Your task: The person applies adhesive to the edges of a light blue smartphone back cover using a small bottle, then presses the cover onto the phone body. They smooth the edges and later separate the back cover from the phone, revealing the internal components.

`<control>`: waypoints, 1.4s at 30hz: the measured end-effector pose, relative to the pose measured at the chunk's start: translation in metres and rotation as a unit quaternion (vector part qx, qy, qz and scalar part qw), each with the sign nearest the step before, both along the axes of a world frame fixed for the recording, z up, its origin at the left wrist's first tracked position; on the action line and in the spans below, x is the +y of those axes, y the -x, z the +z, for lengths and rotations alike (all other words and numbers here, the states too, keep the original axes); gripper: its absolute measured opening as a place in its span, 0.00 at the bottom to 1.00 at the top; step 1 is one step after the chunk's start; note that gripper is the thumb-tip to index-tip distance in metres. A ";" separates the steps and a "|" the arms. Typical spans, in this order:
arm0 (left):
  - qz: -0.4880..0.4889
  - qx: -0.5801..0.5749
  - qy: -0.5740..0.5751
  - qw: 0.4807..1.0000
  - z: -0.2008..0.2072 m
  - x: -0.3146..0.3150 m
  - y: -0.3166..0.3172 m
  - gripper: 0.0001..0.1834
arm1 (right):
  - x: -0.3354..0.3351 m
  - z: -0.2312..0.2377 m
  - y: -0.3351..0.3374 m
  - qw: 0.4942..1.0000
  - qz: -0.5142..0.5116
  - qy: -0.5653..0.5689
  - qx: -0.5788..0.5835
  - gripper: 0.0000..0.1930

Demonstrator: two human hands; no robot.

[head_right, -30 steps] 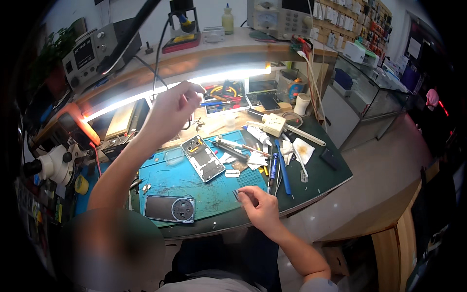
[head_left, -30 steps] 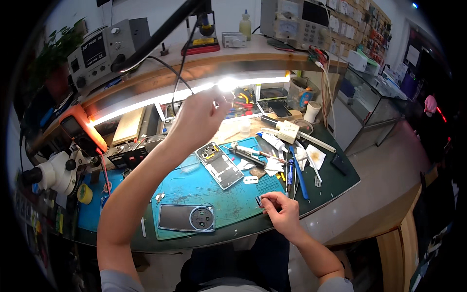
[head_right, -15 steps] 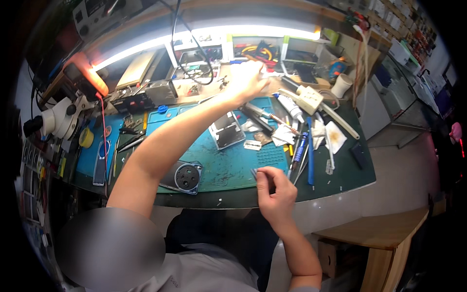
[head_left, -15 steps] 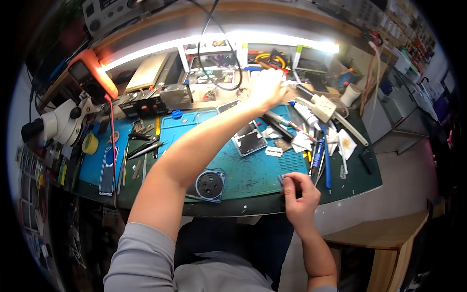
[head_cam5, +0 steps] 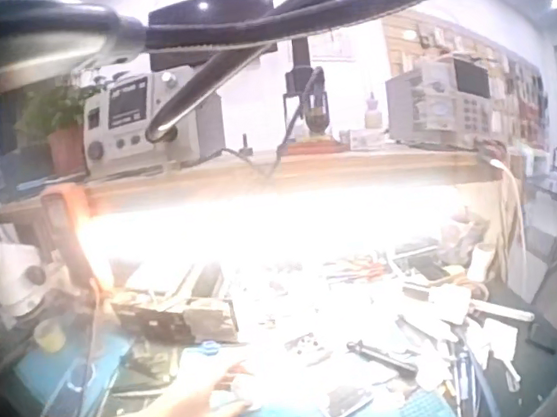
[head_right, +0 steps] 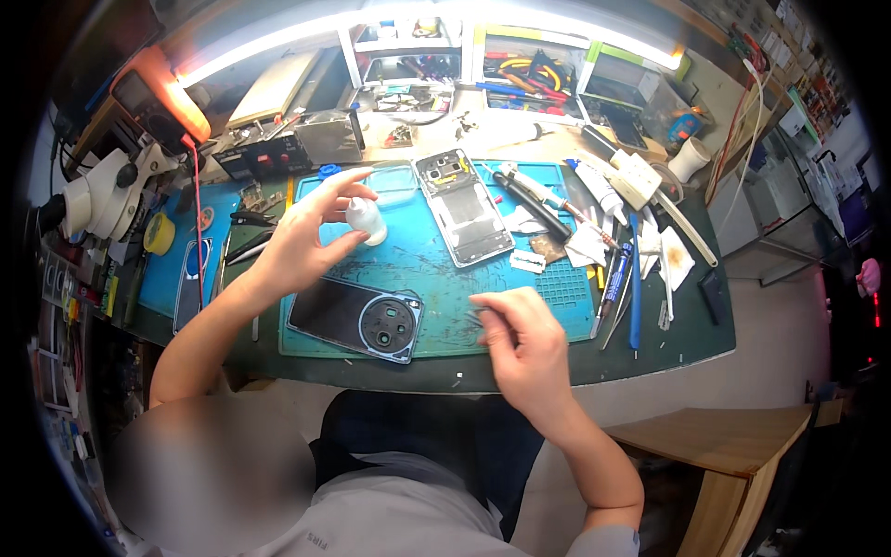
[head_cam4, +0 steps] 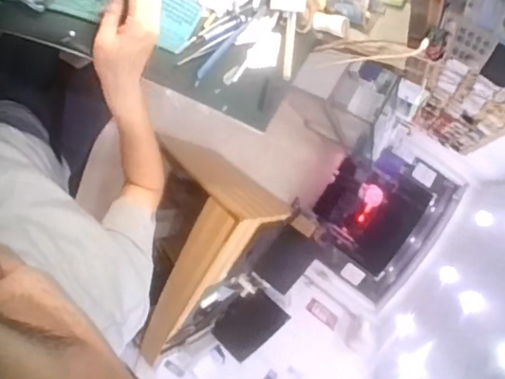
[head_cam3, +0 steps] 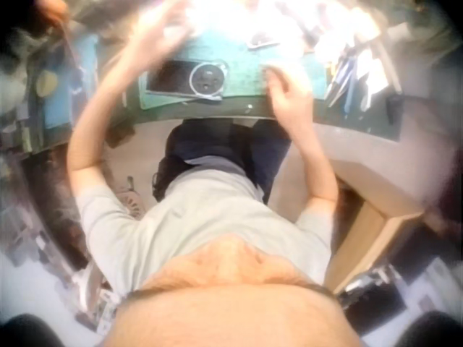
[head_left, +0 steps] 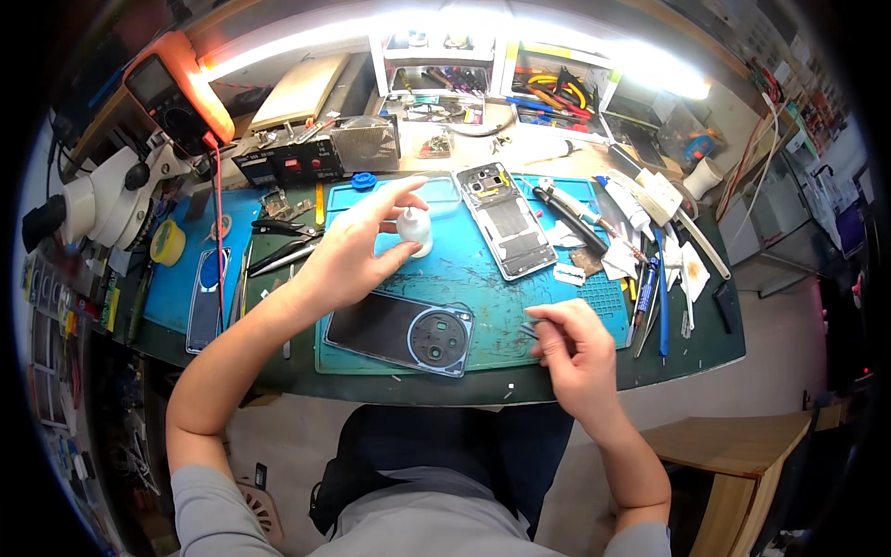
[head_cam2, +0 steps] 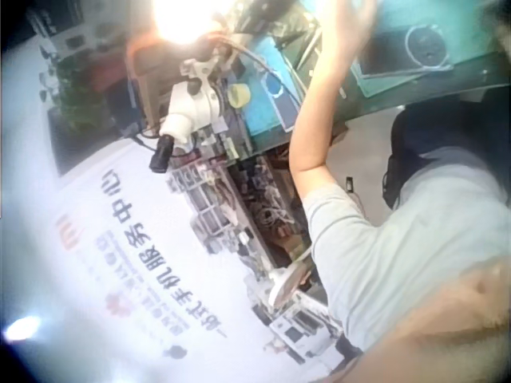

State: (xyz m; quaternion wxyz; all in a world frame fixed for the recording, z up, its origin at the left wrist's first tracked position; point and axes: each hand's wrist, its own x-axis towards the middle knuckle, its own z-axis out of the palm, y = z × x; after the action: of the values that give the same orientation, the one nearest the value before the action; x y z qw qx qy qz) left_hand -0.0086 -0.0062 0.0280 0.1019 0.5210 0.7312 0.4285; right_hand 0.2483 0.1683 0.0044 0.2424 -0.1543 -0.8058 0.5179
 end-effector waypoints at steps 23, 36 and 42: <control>-0.017 0.148 0.070 0.986 -0.021 -0.085 -0.048 0.46 | -0.024 0.002 0.050 0.990 0.014 -0.019 -0.139 0.08; -0.021 0.125 0.077 0.989 -0.024 -0.082 -0.047 0.46 | -0.014 0.011 0.058 0.978 0.053 0.029 -0.202 0.08; -0.024 0.128 0.078 0.988 -0.024 -0.081 -0.047 0.46 | -0.014 0.011 0.058 0.977 0.052 0.017 -0.205 0.08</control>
State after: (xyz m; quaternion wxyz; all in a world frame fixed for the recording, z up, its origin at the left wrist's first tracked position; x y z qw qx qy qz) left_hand 0.0387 -0.0871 0.0044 0.0584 0.5795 0.7563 0.2978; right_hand 0.1899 0.1547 0.0156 0.0420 -0.2192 -0.8362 0.5010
